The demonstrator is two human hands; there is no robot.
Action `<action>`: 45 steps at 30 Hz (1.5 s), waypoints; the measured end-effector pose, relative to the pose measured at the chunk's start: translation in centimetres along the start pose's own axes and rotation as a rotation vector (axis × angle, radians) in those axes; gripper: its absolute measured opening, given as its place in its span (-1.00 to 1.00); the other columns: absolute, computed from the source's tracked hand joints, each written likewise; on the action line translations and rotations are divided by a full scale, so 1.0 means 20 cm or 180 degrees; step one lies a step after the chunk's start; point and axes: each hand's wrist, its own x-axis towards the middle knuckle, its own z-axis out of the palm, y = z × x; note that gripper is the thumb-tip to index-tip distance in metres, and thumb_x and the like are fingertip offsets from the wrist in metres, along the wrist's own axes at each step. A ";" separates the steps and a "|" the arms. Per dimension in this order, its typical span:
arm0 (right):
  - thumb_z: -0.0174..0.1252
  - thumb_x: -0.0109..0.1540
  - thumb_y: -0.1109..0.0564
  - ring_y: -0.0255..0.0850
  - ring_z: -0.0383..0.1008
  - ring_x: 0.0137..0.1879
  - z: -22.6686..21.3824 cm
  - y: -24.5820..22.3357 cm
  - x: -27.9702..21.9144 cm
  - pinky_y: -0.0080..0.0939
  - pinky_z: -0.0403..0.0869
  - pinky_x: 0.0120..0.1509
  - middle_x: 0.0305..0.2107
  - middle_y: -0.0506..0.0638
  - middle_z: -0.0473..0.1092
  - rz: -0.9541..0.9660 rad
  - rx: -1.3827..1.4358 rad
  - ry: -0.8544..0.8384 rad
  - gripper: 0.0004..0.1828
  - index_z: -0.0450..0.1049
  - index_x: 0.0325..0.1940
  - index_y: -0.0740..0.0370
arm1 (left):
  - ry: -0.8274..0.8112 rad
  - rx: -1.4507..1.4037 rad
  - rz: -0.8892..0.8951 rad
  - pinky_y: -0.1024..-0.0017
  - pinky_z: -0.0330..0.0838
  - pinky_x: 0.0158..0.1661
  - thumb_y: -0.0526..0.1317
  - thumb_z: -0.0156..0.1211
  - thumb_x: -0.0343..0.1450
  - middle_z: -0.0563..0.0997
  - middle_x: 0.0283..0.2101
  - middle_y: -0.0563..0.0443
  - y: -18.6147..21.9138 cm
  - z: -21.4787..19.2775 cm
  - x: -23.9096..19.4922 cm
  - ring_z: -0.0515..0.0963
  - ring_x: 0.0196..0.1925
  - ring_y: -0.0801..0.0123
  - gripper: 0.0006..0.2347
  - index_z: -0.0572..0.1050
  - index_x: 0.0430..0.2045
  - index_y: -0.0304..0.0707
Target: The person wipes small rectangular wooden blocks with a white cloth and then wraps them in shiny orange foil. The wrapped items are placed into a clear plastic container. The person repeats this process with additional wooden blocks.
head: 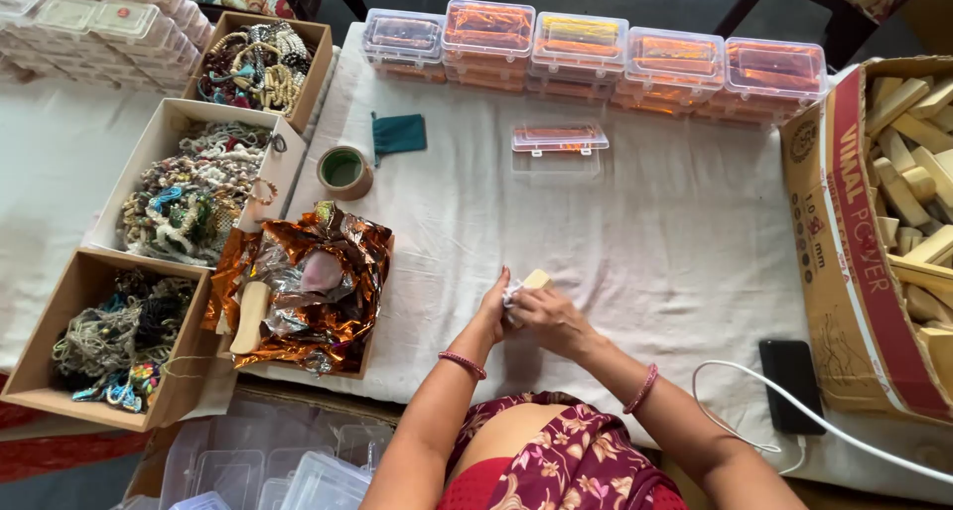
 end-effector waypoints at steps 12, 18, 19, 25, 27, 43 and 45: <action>0.16 0.21 0.36 -0.10 0.58 -0.03 0.10 0.17 -0.11 -0.08 0.53 0.08 -0.07 0.03 0.53 0.1337 -0.0119 -0.0126 -0.70 0.62 -0.05 0.11 | 0.0205 -0.0037 0.0254 0.25 0.67 -0.32 0.35 -0.26 0.48 0.68 -0.21 -0.15 0.04 0.15 -0.17 0.71 -0.30 0.17 -0.37 0.51 -0.07 -0.26; 0.24 0.02 0.25 -0.02 0.55 0.10 -0.01 0.00 -0.03 0.02 0.49 0.19 -0.04 0.03 0.51 0.0330 0.0064 -0.0154 -0.72 0.58 -0.18 0.17 | -0.0042 -0.0110 0.0332 0.25 0.63 -0.39 0.41 -0.18 0.52 0.64 -0.25 -0.04 -0.05 -0.02 0.06 0.67 -0.32 0.26 -0.37 0.52 -0.07 -0.23; 0.24 0.02 0.25 -0.02 0.55 0.10 0.01 0.04 -0.05 0.02 0.49 0.19 -0.04 0.03 0.51 0.0331 0.0065 -0.0161 -0.72 0.58 -0.18 0.17 | -0.0043 -0.0116 0.0328 0.25 0.63 -0.39 0.41 -0.18 0.52 0.64 -0.25 -0.04 -0.03 0.04 -0.02 0.67 -0.32 0.26 -0.37 0.52 -0.07 -0.23; 0.13 0.16 0.38 -0.04 0.53 -0.01 0.10 0.07 -0.08 -0.05 0.50 0.13 -0.02 0.07 0.49 0.1385 -0.0239 -0.0669 -0.64 0.58 0.01 0.20 | 0.0482 0.0194 0.0393 0.19 0.65 -0.29 0.34 -0.20 0.45 0.66 -0.22 -0.02 0.01 0.12 -0.13 0.70 -0.25 0.21 -0.42 0.50 -0.06 -0.17; 0.11 0.07 0.40 -0.03 0.56 0.06 0.07 0.00 -0.07 0.02 0.51 0.21 -0.04 0.04 0.51 0.0454 -0.0077 0.0038 -0.65 0.57 -0.13 0.16 | 0.0036 0.0031 0.0367 0.31 0.57 -0.37 0.41 -0.17 0.52 0.63 -0.26 -0.04 -0.07 -0.02 0.05 0.65 -0.32 0.26 -0.37 0.51 -0.05 -0.21; 0.19 0.09 0.36 0.04 0.55 0.01 0.13 0.07 -0.17 0.01 0.58 0.07 -0.03 0.18 0.49 0.0763 -0.0191 0.0272 -0.62 0.56 0.00 0.31 | -0.0025 -0.0246 0.0260 0.35 0.64 -0.39 -0.02 0.18 0.48 0.68 -0.26 -0.04 0.02 -0.02 -0.03 0.68 -0.35 0.31 -0.71 0.58 -0.11 -0.25; 0.20 0.12 0.34 0.00 0.57 0.08 0.10 0.04 -0.15 -0.01 0.58 0.13 0.05 0.10 0.50 -0.0088 -0.0109 0.0440 -0.72 0.57 -0.10 0.16 | -0.0781 -0.0450 -0.0108 0.47 0.53 -0.61 0.13 0.24 0.47 0.68 -0.39 0.04 -0.02 -0.13 0.08 0.64 -0.52 0.37 -0.64 0.63 -0.21 -0.20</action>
